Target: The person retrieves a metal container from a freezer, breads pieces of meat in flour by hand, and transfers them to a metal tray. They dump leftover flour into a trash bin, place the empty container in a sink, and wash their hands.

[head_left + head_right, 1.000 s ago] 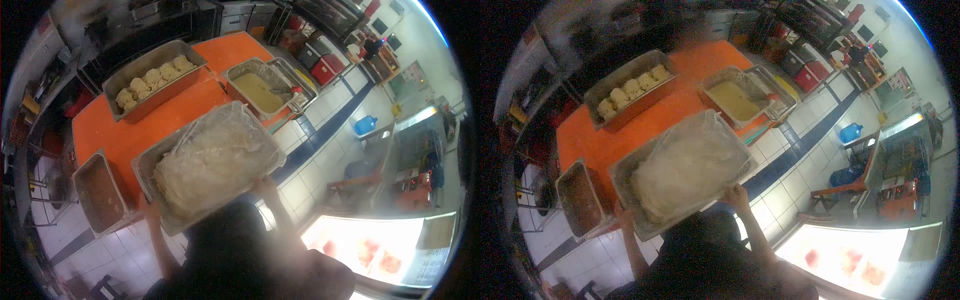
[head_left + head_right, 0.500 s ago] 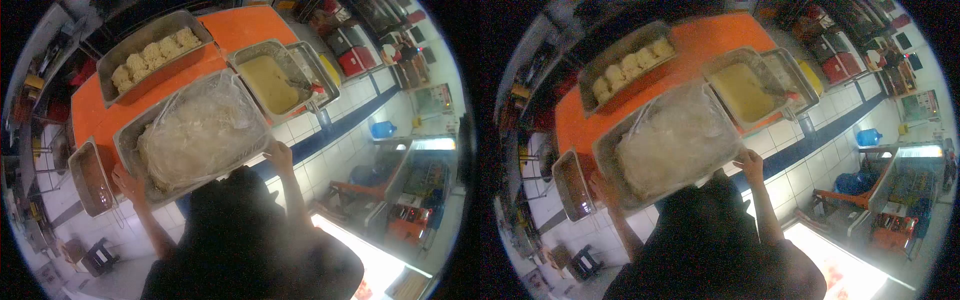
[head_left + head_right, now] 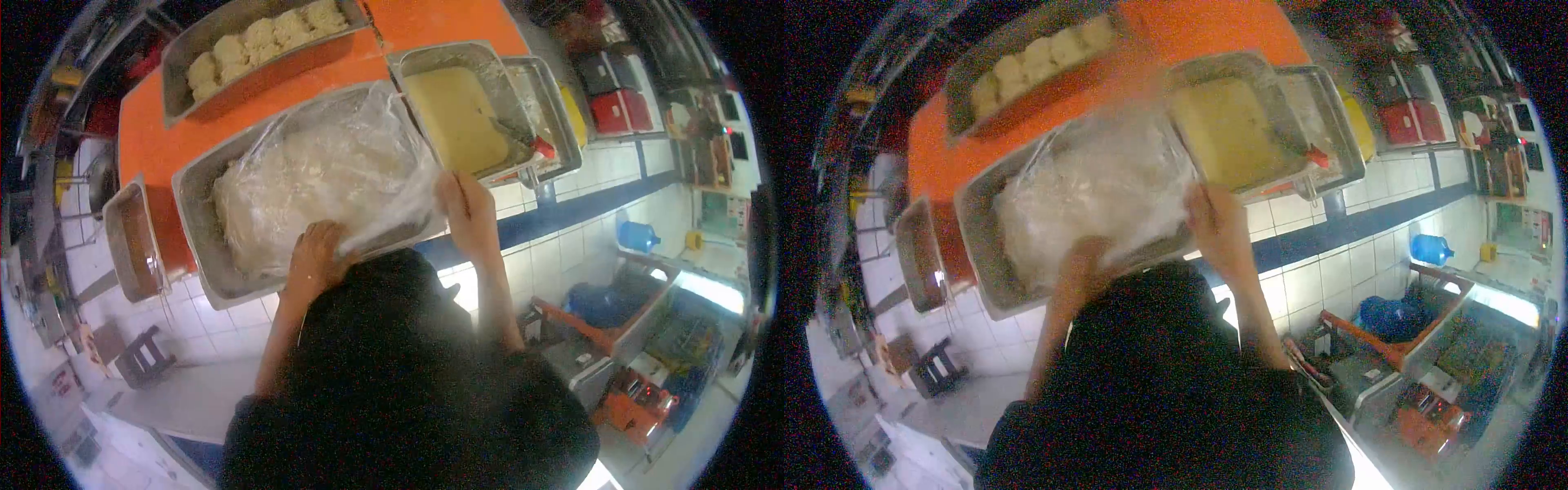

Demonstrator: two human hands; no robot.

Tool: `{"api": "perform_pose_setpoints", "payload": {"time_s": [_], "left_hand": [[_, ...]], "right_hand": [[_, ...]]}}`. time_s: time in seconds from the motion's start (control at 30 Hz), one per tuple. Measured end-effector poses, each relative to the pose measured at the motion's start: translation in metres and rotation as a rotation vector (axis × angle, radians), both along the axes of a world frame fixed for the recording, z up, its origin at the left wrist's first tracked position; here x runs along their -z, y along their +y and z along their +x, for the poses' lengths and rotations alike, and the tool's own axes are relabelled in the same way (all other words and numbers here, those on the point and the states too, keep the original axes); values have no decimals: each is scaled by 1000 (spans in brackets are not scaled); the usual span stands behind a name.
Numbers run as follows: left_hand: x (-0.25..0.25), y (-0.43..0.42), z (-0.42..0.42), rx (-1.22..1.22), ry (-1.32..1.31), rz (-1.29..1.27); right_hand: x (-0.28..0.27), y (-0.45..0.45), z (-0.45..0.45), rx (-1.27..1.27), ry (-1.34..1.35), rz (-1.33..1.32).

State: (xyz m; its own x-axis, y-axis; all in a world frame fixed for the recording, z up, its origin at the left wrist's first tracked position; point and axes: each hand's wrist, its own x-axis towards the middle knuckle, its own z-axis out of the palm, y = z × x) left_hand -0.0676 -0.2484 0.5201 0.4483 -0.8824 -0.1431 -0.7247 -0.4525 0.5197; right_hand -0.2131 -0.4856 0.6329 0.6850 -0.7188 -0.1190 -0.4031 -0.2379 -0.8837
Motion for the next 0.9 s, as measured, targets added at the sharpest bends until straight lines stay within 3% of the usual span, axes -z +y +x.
{"api": "perform_pose_setpoints", "payload": {"time_s": [0.1, 0.17, 0.23, 0.27, 0.37, 0.47, 0.53, 0.6, 0.7, 0.77, 0.9], "left_hand": [[10, 17, 20, -91, -170, -33], [-11, 19, 38, -208, -98, -74], [-48, 9, 51, -323, -28, -130], [-72, -2, 51, -311, -20, -143], [-111, -38, 61, -237, -54, -359], [-158, -73, 85, -7, -287, -470], [-173, -87, 93, 46, -351, -515], [-185, -93, 97, 157, -271, -516], [-176, -88, 98, 50, -84, -345], [-137, -97, 99, 69, 22, -410], [-119, -110, 88, 31, 243, -550]], "right_hand": [[-14, -8, 55, -57, -271, -10], [-22, -18, 77, -105, -333, -71], [-26, -25, 90, -230, -423, -569], [-23, -22, 89, -247, -427, -560], [-4, -3, 81, -382, -202, -546], [-2, 4, 82, -470, -57, -547], [-16, -12, 83, -372, 296, -473], [-13, -29, 75, -234, 168, -756], [-25, -46, 69, -8, 103, -858], [-52, -47, 79, 142, -138, -983], [-66, -14, 116, -58, -33, -898]]}}
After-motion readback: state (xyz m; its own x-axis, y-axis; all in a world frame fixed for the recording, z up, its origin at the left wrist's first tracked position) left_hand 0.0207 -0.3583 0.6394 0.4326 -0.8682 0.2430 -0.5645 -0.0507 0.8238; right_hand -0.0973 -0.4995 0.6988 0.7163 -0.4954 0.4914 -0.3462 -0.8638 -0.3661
